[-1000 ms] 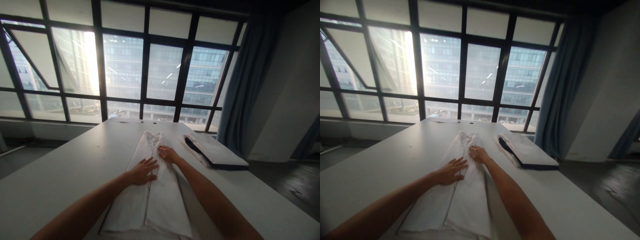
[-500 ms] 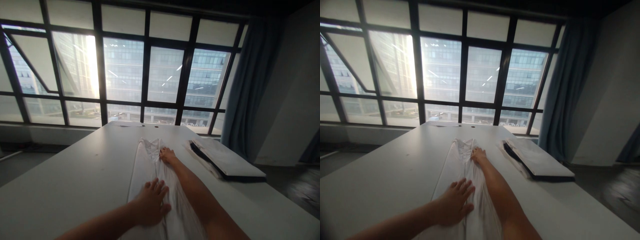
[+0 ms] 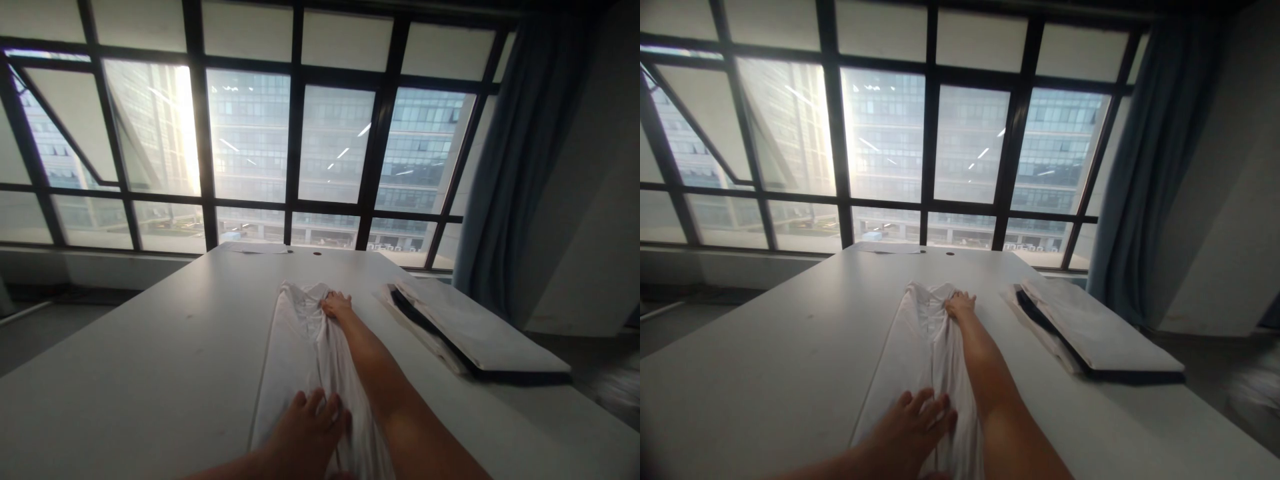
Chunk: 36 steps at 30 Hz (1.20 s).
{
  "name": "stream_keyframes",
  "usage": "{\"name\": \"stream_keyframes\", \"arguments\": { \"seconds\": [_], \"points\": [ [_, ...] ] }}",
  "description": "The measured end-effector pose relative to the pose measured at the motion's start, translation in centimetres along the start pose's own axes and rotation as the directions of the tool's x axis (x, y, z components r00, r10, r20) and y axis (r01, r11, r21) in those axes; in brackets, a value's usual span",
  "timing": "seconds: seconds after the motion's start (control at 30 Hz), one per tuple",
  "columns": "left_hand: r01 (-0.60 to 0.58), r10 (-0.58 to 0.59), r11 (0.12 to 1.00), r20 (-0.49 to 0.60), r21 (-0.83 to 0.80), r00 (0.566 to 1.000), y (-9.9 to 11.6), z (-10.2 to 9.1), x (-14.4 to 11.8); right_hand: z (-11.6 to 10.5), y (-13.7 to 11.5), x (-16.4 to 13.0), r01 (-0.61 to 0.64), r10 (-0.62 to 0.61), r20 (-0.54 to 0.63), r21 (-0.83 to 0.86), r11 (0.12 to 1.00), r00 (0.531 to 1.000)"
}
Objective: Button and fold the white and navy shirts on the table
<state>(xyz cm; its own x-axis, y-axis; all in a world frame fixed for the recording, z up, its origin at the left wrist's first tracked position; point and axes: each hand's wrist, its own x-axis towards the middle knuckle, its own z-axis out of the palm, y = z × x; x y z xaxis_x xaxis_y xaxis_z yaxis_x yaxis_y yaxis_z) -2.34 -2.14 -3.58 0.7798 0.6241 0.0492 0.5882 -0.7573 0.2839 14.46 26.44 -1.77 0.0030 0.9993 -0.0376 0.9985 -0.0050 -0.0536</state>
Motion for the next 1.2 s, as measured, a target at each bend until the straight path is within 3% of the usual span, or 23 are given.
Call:
{"name": "stream_keyframes", "arguments": {
  "seconds": [0.13, 0.27, 0.33, 0.4, 0.43, 0.5, 0.57, 0.67, 0.73, 0.87, 1.0, 1.1, 1.2],
  "points": [
    [-0.023, 0.023, 1.0, -0.022, 0.005, 1.0, -0.6, 0.5, 0.4, 0.3, -0.8, 2.3, -0.123, 0.124, -0.041, 0.007, 0.992, 0.992],
    [-0.077, 0.07, 0.992, -0.082, -0.095, 0.994, -1.9, -2.7, 0.9, 0.3, -1.4, 2.8, -0.196, 0.197, -0.14, 0.022, 0.98, 0.97],
    [-0.048, 0.014, 0.983, -0.186, -0.179, 0.982, -4.7, -5.1, 1.9, 0.0, -1.4, 2.1, -0.162, 0.167, -0.197, 0.042, 0.986, 0.966],
    [0.093, -0.138, 0.986, -0.351, -0.14, 0.926, -8.9, -7.2, 3.7, -0.5, -1.1, 0.8, -0.086, 0.098, -0.213, 0.067, 0.994, 0.972],
    [0.18, -0.211, 0.977, -0.384, -0.116, 0.899, -11.3, -7.9, 4.8, -0.7, -0.9, -0.1, -0.04, 0.054, -0.199, 0.074, 0.996, 0.979],
    [0.349, -0.342, 0.936, -0.385, -0.054, 0.857, -15.9, -8.6, 7.1, -0.9, -0.4, -2.1, 0.053, -0.042, -0.141, 0.081, 0.995, 0.989],
    [0.421, -0.397, 0.907, -0.311, 0.013, 0.864, -19.4, -8.4, 9.3, -0.7, -0.1, -4.1, 0.126, -0.122, -0.046, 0.096, 0.987, 0.991],
    [0.472, -0.458, 0.877, -0.143, 0.086, 0.877, -22.1, -7.3, 11.6, 0.4, -0.1, -6.3, 0.151, -0.163, 0.081, 0.134, 0.979, 0.983],
    [0.484, -0.475, 0.867, -0.1, 0.119, 0.874, -22.7, -6.8, 12.5, 1.2, -0.3, -6.8, 0.123, -0.136, 0.087, 0.137, 0.983, 0.987],
    [0.504, -0.48, 0.839, -0.157, 0.205, 0.863, -22.1, -7.3, 13.6, 1.5, -0.8, -5.6, 0.116, -0.12, 0.027, 0.123, 0.986, 0.992],
    [0.495, -0.45, 0.822, -0.212, 0.281, 0.868, -19.2, -7.7, 13.4, 1.3, -1.0, -4.1, 0.104, -0.101, -0.029, 0.109, 0.989, 0.994],
    [0.461, -0.442, 0.856, -0.132, 0.234, 0.887, -16.4, -6.2, 12.3, 1.2, -1.1, -3.9, 0.072, -0.057, -0.15, 0.101, 0.992, 0.987],
    [0.463, -0.444, 0.865, -0.132, 0.192, 0.886, -14.7, -4.4, 11.2, 0.9, -1.4, -4.6, 0.028, -0.004, -0.281, 0.082, 0.996, 0.96]
  ]
}}
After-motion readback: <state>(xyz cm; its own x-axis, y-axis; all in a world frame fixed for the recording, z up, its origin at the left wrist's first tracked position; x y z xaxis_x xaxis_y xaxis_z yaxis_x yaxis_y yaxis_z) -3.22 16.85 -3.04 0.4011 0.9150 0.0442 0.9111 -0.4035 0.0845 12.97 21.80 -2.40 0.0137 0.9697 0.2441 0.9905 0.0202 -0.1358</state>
